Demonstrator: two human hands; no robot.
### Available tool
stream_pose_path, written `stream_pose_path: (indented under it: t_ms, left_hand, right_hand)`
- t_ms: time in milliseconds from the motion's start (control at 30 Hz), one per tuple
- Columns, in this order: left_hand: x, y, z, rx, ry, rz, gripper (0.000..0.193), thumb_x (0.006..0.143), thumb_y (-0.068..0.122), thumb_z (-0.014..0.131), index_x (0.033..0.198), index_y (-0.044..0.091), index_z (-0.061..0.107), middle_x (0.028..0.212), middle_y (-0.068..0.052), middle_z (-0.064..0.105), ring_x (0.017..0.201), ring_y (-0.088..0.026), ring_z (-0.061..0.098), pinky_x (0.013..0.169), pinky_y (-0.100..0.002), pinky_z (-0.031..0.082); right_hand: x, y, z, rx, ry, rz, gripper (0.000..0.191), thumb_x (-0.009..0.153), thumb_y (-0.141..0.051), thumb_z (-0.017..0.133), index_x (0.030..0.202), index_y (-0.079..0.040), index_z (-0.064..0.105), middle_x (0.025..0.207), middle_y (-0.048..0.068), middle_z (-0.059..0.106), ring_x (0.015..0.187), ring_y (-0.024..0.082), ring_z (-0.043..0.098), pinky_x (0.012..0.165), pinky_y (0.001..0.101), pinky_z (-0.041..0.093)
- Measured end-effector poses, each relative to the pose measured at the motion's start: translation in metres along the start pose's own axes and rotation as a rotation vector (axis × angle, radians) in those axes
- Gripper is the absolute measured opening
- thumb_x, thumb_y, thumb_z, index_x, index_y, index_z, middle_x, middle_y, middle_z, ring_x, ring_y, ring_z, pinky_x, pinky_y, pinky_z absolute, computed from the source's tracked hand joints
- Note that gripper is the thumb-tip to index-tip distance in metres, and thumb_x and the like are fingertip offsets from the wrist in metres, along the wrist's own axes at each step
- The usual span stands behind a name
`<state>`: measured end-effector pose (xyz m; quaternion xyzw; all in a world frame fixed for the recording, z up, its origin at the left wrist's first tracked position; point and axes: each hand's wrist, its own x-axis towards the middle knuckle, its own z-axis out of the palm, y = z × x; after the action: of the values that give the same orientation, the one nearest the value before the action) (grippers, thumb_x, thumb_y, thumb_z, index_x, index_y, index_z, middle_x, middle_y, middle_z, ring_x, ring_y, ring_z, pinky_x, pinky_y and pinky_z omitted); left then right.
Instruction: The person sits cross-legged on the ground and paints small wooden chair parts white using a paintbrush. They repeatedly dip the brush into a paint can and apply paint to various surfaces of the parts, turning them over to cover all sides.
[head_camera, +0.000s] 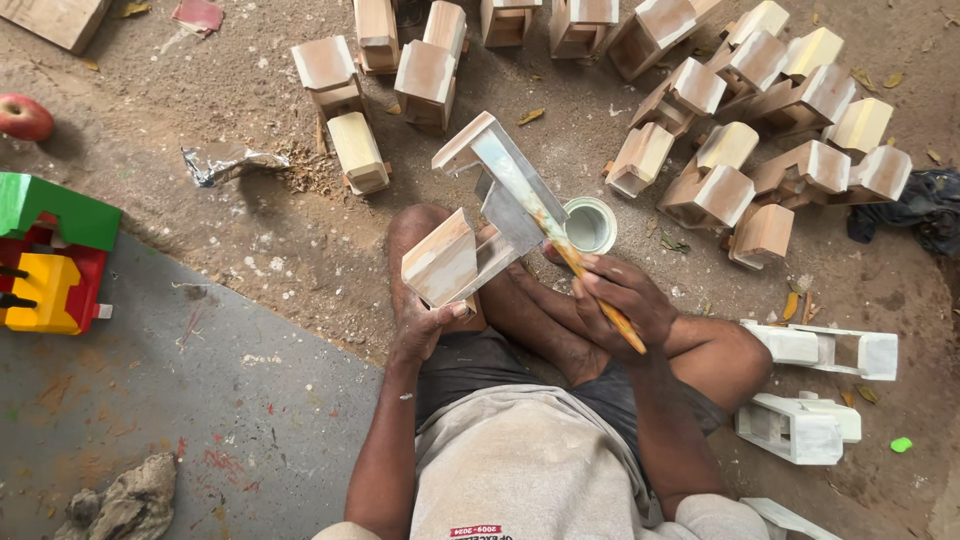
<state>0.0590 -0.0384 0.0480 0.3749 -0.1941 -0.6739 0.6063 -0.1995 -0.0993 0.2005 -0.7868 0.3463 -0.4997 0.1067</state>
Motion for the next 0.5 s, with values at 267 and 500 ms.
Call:
stream_pose_path:
  t_ms: [267,500]
  left_hand:
    - [0.002,-0.011,-0.011,-0.009,0.005,-0.074,0.101,0.065,0.017,0.094,0.147,-0.004,0.039,0.122,-0.014,0.060,0.106,-0.023,0.065,0.082,-0.036,0.063]
    - [-0.001,-0.007,-0.005,0.021,0.005,-0.036,0.102,0.064,0.017,0.094,0.146,-0.003,0.037,0.120,-0.015,0.061,0.106,-0.023,0.066,0.081,-0.036,0.063]
  right_hand:
    - [-0.009,-0.014,-0.024,-0.030,0.024,0.043,0.022,0.085,0.002,0.081,0.102,-0.004,0.068,0.108,0.014,0.072,0.101,0.027,0.075,0.090,0.0387,0.066]
    - [0.004,-0.002,-0.006,-0.063,-0.061,-0.061,0.025,0.087,0.002,0.083,0.107,-0.002,0.068,0.113,0.017,0.073,0.104,0.030,0.076,0.090,0.0380,0.067]
